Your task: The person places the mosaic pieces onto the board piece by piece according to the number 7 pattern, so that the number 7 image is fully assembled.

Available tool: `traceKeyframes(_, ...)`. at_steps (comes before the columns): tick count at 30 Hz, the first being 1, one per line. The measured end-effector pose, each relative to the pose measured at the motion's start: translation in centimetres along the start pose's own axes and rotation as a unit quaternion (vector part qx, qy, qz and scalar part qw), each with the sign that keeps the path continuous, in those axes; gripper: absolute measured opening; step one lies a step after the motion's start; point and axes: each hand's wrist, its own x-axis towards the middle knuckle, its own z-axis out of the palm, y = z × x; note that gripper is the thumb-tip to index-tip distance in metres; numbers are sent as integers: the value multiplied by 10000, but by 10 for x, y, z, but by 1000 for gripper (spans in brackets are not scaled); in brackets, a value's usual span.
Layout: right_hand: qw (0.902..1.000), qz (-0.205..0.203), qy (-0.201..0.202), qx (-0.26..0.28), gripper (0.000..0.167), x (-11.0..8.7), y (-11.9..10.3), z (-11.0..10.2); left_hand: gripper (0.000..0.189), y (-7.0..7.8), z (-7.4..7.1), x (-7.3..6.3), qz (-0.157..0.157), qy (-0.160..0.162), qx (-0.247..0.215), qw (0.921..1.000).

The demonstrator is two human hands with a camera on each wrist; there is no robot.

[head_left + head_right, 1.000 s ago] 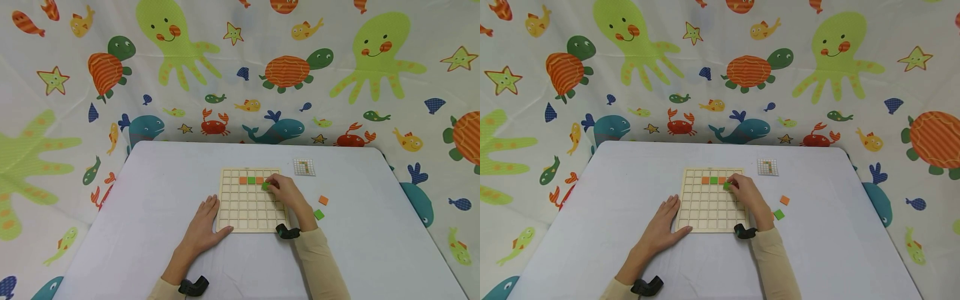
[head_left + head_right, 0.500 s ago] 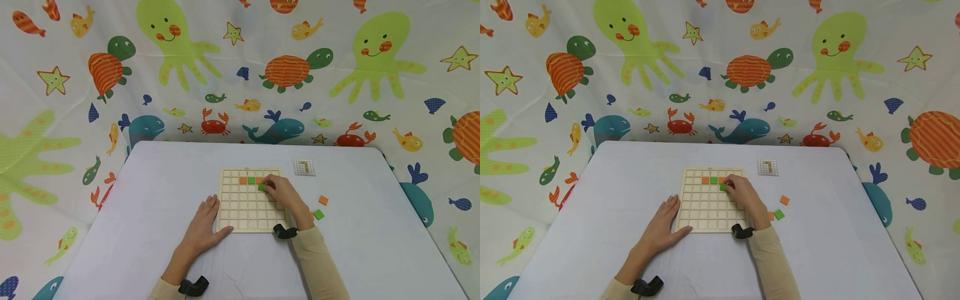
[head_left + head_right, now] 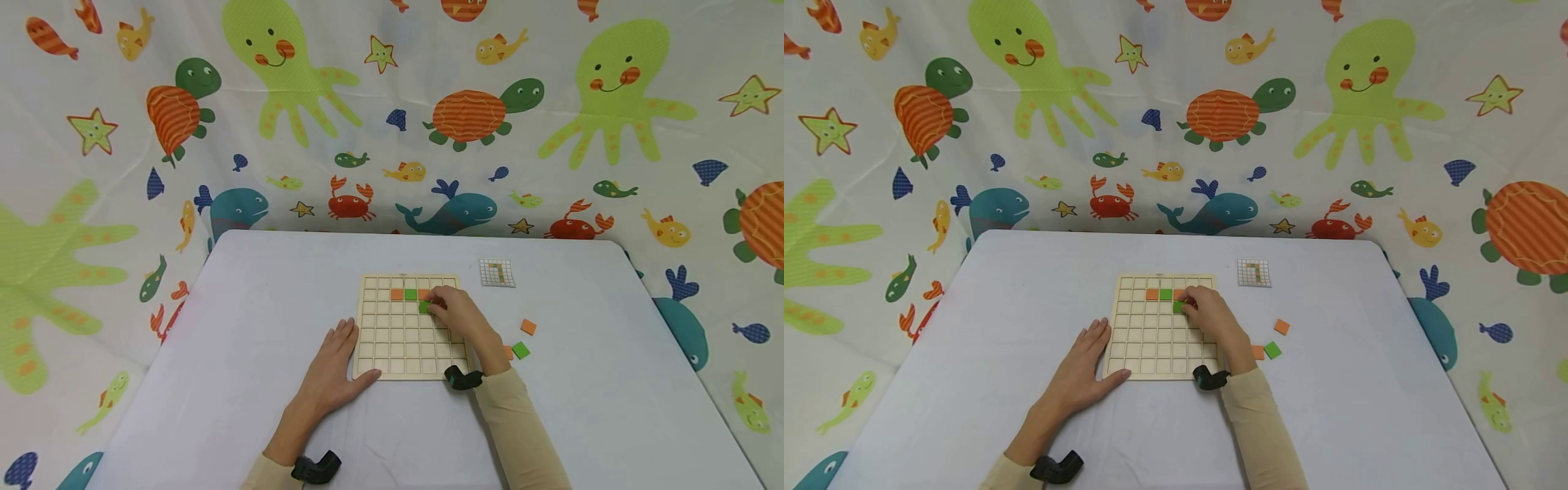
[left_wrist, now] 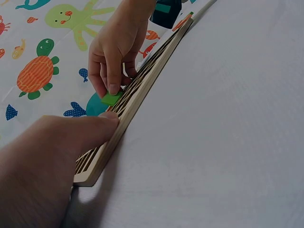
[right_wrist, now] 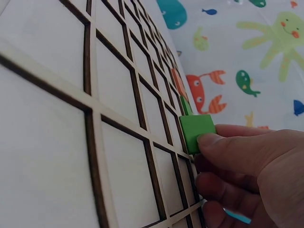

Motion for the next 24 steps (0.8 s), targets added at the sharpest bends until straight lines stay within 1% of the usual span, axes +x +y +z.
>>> traceKeyframes(5, 9999, 24, 13, -115, 10, 2, 0, 1, 95, -2, 1, 1, -3, -17, 31, 10000)
traceKeyframes(12, 9991, -127, 150, -369, 18, 5, 0, 4, 95, -4, 1, 2, 31, 1, 32, 10000)
traceKeyframes(19, 9989, -127, 306, -338, 12, 6, 1, 5, 95, -6, -1, 3, 65, 15, 42, 10000)
traceKeyframes(24, 9987, -168, 321, -346, 12, 8, 1, 6, 95, -6, -2, 4, 64, 1, 20, 10000)
